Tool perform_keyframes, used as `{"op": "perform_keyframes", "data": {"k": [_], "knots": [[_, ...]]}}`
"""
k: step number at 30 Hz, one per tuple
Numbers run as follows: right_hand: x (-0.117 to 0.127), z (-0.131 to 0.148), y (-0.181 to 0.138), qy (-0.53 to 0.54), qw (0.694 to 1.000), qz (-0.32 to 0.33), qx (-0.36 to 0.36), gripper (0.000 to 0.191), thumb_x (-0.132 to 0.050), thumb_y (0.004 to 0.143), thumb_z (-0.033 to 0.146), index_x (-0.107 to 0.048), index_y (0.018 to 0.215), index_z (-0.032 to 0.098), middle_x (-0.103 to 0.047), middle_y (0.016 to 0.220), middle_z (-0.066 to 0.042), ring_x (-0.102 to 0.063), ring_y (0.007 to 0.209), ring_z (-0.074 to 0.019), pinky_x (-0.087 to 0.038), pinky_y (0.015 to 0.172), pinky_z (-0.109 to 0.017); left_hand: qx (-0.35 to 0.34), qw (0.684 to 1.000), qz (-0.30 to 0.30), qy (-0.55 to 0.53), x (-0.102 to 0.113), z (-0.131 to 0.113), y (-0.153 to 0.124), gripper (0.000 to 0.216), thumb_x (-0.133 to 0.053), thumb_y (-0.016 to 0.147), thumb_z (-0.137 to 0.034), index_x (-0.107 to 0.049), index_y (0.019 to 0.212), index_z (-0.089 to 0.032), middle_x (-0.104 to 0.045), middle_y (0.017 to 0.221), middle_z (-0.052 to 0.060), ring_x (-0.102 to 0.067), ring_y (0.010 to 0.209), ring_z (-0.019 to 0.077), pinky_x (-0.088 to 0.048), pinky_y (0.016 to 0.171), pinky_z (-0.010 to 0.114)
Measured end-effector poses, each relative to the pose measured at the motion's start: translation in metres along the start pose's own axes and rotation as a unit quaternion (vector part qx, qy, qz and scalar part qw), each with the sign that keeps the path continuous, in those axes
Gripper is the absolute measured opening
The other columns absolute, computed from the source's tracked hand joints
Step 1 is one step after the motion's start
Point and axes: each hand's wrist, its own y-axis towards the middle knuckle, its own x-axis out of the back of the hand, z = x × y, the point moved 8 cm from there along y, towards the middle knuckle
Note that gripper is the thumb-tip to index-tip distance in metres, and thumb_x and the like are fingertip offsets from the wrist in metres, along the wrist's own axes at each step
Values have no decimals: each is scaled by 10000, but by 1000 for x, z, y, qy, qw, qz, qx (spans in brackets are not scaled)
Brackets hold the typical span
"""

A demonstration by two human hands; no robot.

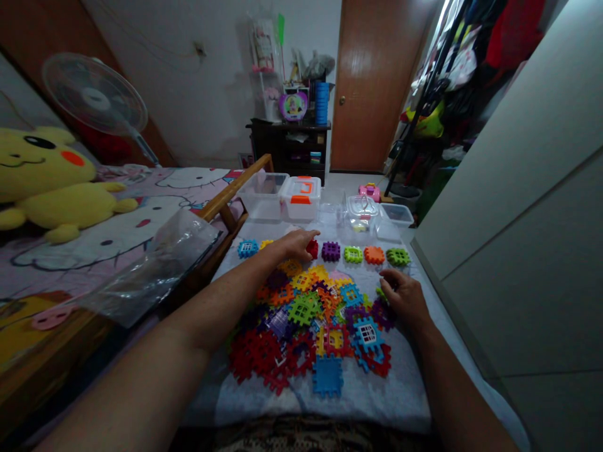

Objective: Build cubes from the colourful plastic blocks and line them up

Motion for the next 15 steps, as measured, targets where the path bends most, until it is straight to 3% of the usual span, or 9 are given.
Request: {"op": "perform_keyframes", "data": {"k": [5, 9, 12, 15], "knots": [[0, -2, 0, -4, 1000, 1, -3, 261, -537, 803, 369, -688, 908, 185, -719, 796, -60, -643, 667, -191, -511, 685, -328, 2, 999, 1, -40, -6, 4, 4, 830, -691, 721, -361, -394, 1465, -144, -715, 1108, 122, -676, 973, 265, -488, 809, 306], [0, -2, 0, -3, 1000, 7, -6, 270, -538, 800, 374, -692, 904, 178, -717, 784, -61, -649, 667, -195, -515, 680, -328, -18, 997, -42, -60, 3, 0, -1, 851, -740, 680, -352, -424, 1433, -114, -590, 1345, 184, -561, 1226, 304, -436, 1003, 357], [1, -2, 0, -3, 1000, 7, -8, 286, -538, 800, 377, -697, 918, 171, -721, 792, -65, -651, 674, -197, -516, 689, -329, -38, 990, -104, -84, 21, -3, -22, 839, -755, 680, -342, -433, 1416, -101, -464, 1468, 204, -421, 1364, 312, -327, 1132, 401], [1, -3, 1, -3, 1000, 5, -12, 305, -535, 800, 387, -702, 924, 164, -722, 792, -68, -650, 674, -196, -514, 696, -330, -20, 981, -153, -119, 35, 6, -64, 761, -704, 741, -374, -432, 1414, -143, -457, 1476, 169, -397, 1378, 301, -296, 1156, 439]]}}
